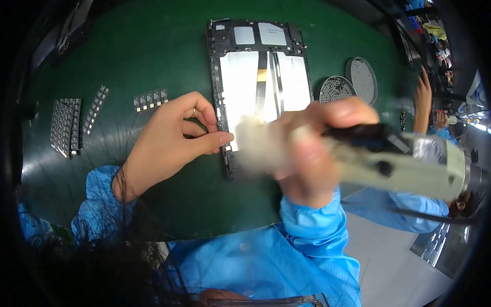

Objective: The person assembles tablet devices along a conveyor line, picking tablet frames, attaching small electronic components onto each frame by hand, driving screws into them with an electric screwdriver, and placing the frames onto the upper conveyor track.

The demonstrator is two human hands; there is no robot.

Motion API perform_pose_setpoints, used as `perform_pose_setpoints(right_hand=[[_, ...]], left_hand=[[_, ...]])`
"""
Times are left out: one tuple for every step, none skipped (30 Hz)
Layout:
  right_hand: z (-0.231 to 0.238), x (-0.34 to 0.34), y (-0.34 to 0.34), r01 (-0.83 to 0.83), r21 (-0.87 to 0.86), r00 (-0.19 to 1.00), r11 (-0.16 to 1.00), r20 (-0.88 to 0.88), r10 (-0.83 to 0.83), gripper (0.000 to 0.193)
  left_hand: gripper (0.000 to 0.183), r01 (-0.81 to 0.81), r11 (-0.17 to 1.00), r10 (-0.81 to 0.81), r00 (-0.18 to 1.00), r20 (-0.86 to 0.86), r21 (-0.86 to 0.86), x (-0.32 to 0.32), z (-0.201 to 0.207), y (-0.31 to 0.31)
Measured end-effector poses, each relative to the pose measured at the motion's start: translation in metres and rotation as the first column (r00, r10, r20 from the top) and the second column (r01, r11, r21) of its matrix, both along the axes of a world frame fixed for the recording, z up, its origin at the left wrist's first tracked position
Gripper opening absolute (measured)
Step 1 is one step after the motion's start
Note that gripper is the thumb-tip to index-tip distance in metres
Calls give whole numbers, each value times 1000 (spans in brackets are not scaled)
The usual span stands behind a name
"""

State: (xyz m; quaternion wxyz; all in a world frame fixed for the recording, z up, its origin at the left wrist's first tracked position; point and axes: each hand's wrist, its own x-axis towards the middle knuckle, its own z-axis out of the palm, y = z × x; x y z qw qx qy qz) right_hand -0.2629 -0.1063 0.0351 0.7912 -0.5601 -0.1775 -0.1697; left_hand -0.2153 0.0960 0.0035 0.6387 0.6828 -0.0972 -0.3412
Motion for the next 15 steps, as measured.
perform_pose_setpoints(right_hand=[[4, -3, 8, -51, -60, 999, 997, -14, 50, 41], [8, -6, 14, -105, -119, 994, 987, -32, 101, 42], [4, -6, 17, -98, -170, 995, 981, -46, 92, 44], [3, -6, 20, -112, -175, 993, 978, -61, 103, 44], [3, -7, 22, -107, -194, 992, 975, -80, 93, 44], [3, -7, 24, -100, -217, 992, 971, -99, 80, 44], [1, -6, 27, -100, -217, 993, 971, -89, 82, 42], [0, -3, 27, -108, -228, 991, 968, -98, 88, 42], [-4, -3, 28, -123, -211, 990, 970, -90, 107, 41], [-7, -2, 28, -137, -193, 989, 972, -79, 124, 40], [-8, -1, 30, -145, -197, 988, 970, -82, 131, 40], [-9, -1, 31, -142, -180, 989, 973, -76, 130, 39], [-10, -1, 31, -138, -162, 989, 977, -67, 129, 39], [-11, -2, 31, -139, -169, 989, 976, -68, 129, 39], [-13, -2, 31, -130, -154, 991, 980, -61, 122, 39]], left_hand=[[27, -7, 1000, 7, 1000, -2, -7, 0, 4, 0], [25, 0, 1000, 0, 1000, 28, -17, 0, 8, -1], [24, 6, 1000, -5, 999, 44, -27, 1, 5, -1], [24, -6, 999, 7, 1000, 30, -34, 2, 1, -2], [22, -18, 997, 24, 998, 65, -80, 3, -3, -2], [20, -29, 991, 42, 994, 100, -130, 2, -7, -4], [18, -29, 992, 40, 996, 82, -122, 2, -3, -2], [18, -37, 990, 47, 996, 74, -133, 2, -5, -2], [18, -76, 986, 93, 990, 104, -151, -1, -8, -1], [19, -113, 979, 137, 981, 134, -170, -3, -10, 0], [19, -121, 977, 145, 981, 131, -174, -4, -10, 3], [18, -91, 983, 110, 987, 117, -159, -4, -10, 3], [18, -58, 988, 73, 992, 104, -143, -4, -10, 3], [18, -59, 987, 75, 992, 103, -150, -4, -11, 2], [18, -61, 986, 79, 991, 110, -155, -5, -12, 1]])
